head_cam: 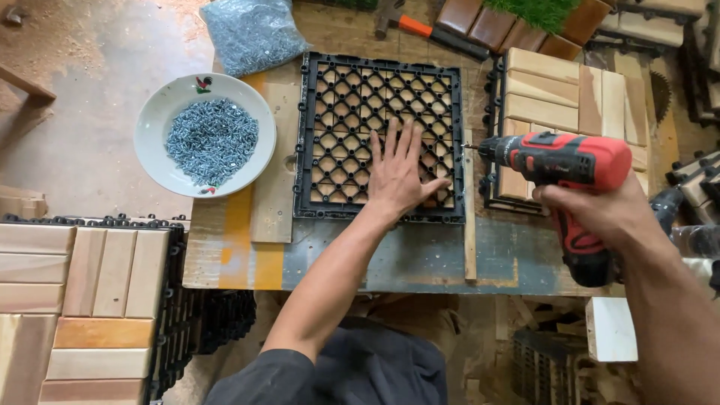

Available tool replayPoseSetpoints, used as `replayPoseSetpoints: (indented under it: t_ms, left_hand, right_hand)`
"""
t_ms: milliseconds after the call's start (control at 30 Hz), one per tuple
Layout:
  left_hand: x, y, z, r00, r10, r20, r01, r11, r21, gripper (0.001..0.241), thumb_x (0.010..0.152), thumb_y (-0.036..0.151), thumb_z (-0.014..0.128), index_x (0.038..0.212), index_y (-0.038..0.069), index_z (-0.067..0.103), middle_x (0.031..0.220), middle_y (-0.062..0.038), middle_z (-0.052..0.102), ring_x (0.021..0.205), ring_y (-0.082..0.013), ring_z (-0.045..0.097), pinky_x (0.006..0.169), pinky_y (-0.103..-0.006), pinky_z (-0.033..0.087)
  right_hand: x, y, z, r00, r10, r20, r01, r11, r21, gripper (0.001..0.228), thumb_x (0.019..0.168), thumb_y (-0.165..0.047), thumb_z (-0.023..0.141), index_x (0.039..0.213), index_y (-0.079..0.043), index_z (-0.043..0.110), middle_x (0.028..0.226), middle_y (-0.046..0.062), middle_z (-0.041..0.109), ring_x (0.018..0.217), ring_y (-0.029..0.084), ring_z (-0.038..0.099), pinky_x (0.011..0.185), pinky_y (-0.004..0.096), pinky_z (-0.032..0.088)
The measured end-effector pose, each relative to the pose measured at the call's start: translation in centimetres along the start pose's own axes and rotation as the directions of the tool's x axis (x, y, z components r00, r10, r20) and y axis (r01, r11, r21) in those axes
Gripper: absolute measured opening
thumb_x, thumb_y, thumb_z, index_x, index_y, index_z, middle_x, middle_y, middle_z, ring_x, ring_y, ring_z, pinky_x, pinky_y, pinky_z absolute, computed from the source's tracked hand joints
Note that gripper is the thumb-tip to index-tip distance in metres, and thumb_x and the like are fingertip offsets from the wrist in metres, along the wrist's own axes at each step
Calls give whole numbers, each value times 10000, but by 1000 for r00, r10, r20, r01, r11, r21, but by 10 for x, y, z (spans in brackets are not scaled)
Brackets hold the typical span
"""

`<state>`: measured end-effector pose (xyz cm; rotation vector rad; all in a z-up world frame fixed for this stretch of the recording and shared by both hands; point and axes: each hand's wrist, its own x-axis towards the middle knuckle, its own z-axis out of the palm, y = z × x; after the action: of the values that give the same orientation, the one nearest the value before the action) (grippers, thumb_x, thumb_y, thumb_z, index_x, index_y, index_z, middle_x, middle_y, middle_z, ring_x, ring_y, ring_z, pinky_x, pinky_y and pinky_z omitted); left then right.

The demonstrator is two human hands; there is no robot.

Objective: Assembling wooden deck tiles by screwing wooden slats onto a plastic interlocking base using a power drill.

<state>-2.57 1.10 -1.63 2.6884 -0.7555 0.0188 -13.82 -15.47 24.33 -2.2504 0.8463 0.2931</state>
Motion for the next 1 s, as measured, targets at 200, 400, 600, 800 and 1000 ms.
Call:
replayPoseSetpoints:
  t_ms: [200, 400, 600, 800, 1000]
  left_hand:
    - [4, 4, 5, 1000, -14, 6, 14, 997, 75, 1371, 734, 1047, 331, 1653, 47, 144, 1709, -135, -112, 1557, -326, -202, 1224, -634, -162]
    - [2, 5, 8, 998, 5, -61, 2, 993, 115, 1352, 754, 1046, 325, 1648, 41, 196, 1719, -158, -41, 1578, -339, -138, 1231, -636, -152]
    - [7, 5, 5, 999, -4, -35, 7, 997, 82, 1385, 721, 1057, 382, 1642, 35, 218, 1716, -156, -35, 1582, -343, -111, 1234, -651, -130]
    - [7, 6, 1, 1000, -27, -16, 29, 994, 105, 1364, 732, 1058, 325, 1646, 52, 214, 1721, -149, -3, 1589, -333, -77, 1228, -651, -143]
    - [6, 7, -3, 998, -37, 49, 32, 993, 112, 1361, 738, 1048, 328, 1649, 51, 164, 1716, -150, -57, 1578, -344, -122, 1214, -654, -159]
  right_hand:
    - [15, -24, 4, 995, 93, 20, -91, 992, -87, 260, 850, -92, 784, 1103, -49, 742, 764, 185, 685, 664, 292, 625, 689, 414, 539]
    - [29, -30, 1, 999, 48, 8, -47, 997, -57, 291, 809, -54, 811, 1082, -78, 713, 786, 156, 674, 703, 265, 611, 710, 378, 516]
    - [42, -24, 0, 999, -44, 28, 45, 999, -23, 155, 782, -25, 784, 923, -30, 719, 689, 138, 637, 629, 214, 561, 613, 345, 468]
    - [45, -29, -4, 982, -165, 96, 165, 986, 6, 221, 803, 57, 768, 999, 21, 673, 656, 190, 624, 571, 267, 585, 560, 381, 499]
    - [52, -40, 9, 993, -40, 110, 48, 997, -67, 222, 793, 20, 741, 1005, -43, 727, 651, 177, 626, 583, 252, 552, 573, 379, 455]
